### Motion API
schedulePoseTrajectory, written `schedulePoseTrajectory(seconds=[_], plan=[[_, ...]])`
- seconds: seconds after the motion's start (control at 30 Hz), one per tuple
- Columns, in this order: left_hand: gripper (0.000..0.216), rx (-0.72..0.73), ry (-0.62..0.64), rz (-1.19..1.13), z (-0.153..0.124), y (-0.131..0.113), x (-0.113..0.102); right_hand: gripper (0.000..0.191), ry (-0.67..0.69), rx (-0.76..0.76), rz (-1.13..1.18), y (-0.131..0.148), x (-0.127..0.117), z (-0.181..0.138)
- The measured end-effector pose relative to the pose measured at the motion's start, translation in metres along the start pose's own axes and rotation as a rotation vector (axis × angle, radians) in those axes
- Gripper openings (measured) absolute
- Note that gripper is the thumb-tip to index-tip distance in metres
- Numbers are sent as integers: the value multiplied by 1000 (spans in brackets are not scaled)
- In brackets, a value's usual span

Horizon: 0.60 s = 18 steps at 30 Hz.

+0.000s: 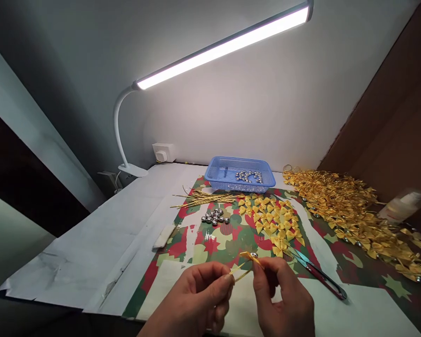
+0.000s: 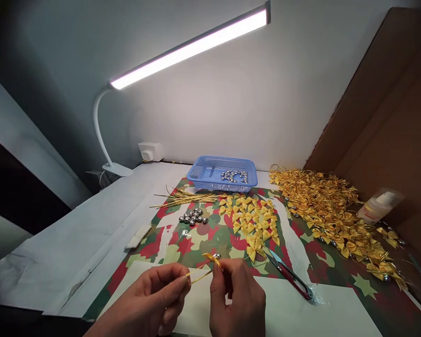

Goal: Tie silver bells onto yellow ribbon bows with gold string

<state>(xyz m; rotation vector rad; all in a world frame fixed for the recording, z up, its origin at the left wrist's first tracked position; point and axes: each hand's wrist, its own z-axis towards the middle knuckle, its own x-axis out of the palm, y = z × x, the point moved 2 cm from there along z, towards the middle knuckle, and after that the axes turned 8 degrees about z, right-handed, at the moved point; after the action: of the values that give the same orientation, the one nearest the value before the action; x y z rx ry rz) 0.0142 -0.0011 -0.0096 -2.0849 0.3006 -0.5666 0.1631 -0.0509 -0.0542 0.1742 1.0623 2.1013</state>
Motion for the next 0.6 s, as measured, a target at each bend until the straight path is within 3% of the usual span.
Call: schedulePoseTrajectory(seconds=[0.13,0.3,0.43,0.6], plan=[[26,97,-28,20,1,-4,-3,17,74,214,190,-6,0,-2],[13,94,-17,10,-5,-7,3,13,137,156,278,1,-3,-2],[17,99,3,43,-3,-7,9,14,214,116,327,9,-1,1],[27,117,-9,129,15,6,-4,27,289,224,405,14,2,10]])
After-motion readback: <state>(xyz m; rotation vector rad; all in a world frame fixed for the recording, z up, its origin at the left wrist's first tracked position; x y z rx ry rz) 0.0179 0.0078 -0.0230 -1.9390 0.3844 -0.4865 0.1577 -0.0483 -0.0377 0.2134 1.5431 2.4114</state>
